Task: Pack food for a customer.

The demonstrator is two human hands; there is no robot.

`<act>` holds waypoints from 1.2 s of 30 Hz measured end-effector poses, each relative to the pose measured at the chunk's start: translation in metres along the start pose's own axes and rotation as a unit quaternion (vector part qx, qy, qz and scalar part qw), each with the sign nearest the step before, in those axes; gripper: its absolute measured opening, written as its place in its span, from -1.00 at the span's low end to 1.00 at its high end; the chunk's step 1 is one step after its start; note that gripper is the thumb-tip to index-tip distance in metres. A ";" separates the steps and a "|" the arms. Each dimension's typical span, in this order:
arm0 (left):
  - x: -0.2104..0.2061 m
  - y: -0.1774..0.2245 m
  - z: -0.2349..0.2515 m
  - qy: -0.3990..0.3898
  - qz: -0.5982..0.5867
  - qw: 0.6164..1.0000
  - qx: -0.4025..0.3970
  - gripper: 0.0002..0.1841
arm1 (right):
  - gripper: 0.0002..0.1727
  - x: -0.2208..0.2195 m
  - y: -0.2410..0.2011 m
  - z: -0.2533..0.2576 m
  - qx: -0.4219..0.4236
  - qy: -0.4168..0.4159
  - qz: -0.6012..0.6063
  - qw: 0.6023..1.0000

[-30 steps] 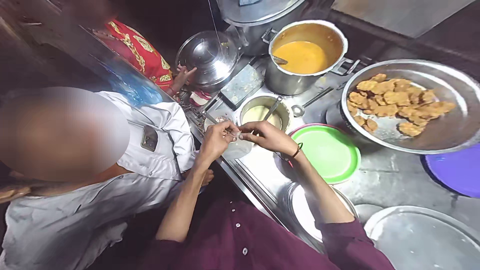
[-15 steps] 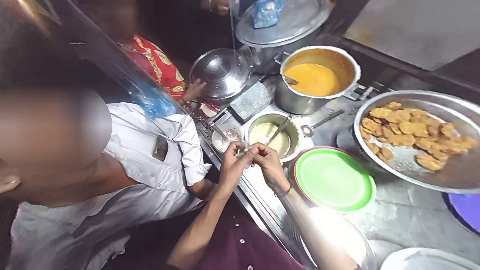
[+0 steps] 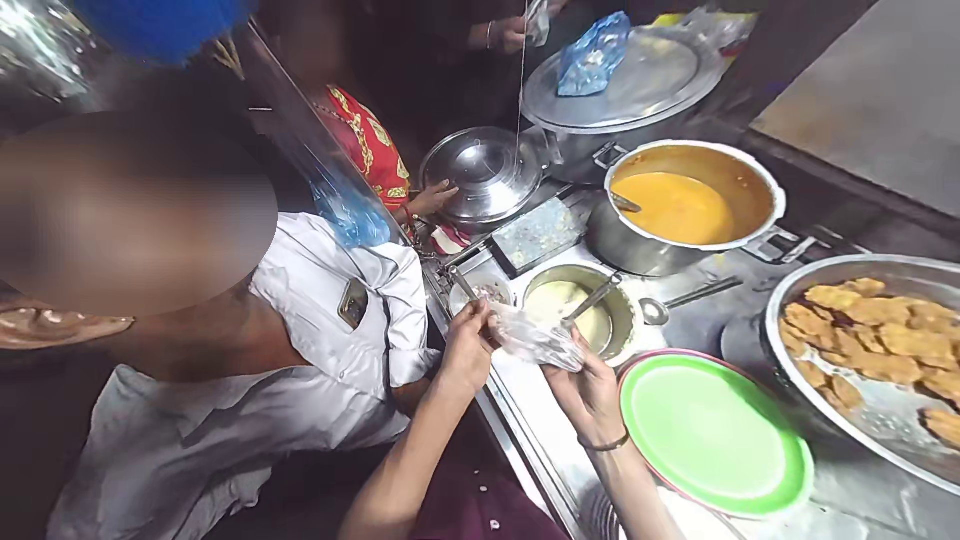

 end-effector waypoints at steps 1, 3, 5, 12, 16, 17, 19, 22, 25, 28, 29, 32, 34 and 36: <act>-0.004 0.001 0.002 -0.010 -0.024 1.000 0.004 -0.80 | -0.77 0.001 -0.007 0.002 0.012 0.011 -0.004 1.000; -0.010 0.006 0.002 -0.032 -0.030 0.999 0.001 -0.81 | -0.79 -0.003 -0.021 0.003 0.047 -0.010 -0.067 0.997; -0.019 0.015 -0.004 -0.074 0.014 0.997 -0.029 -0.86 | -0.94 -0.014 -0.040 -0.001 0.124 -0.073 -0.250 0.957; -0.051 0.008 -0.040 -0.293 0.359 0.873 -0.154 -0.88 | -0.16 -0.046 -0.048 -0.015 0.208 -0.075 -0.877 0.426; -0.050 0.015 -0.035 -0.159 0.511 0.805 -0.257 -0.75 | -0.72 -0.052 -0.064 -0.023 0.344 -0.095 -0.778 0.517; -0.048 0.019 -0.035 -0.118 0.540 0.781 -0.290 -0.71 | -0.85 -0.054 -0.065 -0.029 0.366 -0.114 -0.756 0.531; -0.049 0.018 -0.041 -0.073 0.606 0.714 -0.343 -0.68 | -0.81 -0.055 -0.056 -0.040 0.372 -0.126 -0.764 0.512; -0.059 0.014 -0.046 -0.019 0.687 0.617 -0.382 -0.77 | -0.80 -0.057 -0.049 -0.044 0.401 -0.096 -0.781 0.469; -0.057 0.012 -0.040 0.014 0.732 0.604 -0.316 -0.74 | -0.90 -0.058 -0.055 -0.035 0.377 -0.098 -0.744 0.543; -0.052 -0.001 -0.044 0.006 0.757 0.599 -0.261 -0.55 | -0.85 -0.058 -0.046 -0.040 0.322 -0.150 -0.768 0.534; -0.049 -0.007 -0.048 0.005 0.761 0.594 -0.260 -0.55 | -0.81 -0.056 -0.039 -0.045 0.292 -0.165 -0.799 0.498; -0.048 0.006 -0.037 0.014 0.763 0.572 -0.301 -0.54 | -0.67 -0.047 -0.027 -0.026 0.213 -0.132 -0.892 0.377; -0.045 0.000 -0.036 -0.011 0.773 0.571 -0.276 -0.47 | -0.60 -0.026 -0.027 -0.016 0.133 -0.054 -0.934 0.327; -0.046 -0.010 -0.037 -0.043 0.783 0.561 -0.263 -0.39 | -0.53 -0.012 -0.026 -0.008 0.066 0.002 -0.948 0.310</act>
Point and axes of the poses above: each hand's wrist, its own z-axis towards the middle knuckle, its own x-axis out of the back of the hand, y = z × x, the point moved 9 cm from there along z, towards the middle knuckle, and after that the axes turned 1 degree about y, right-handed, at the moved point
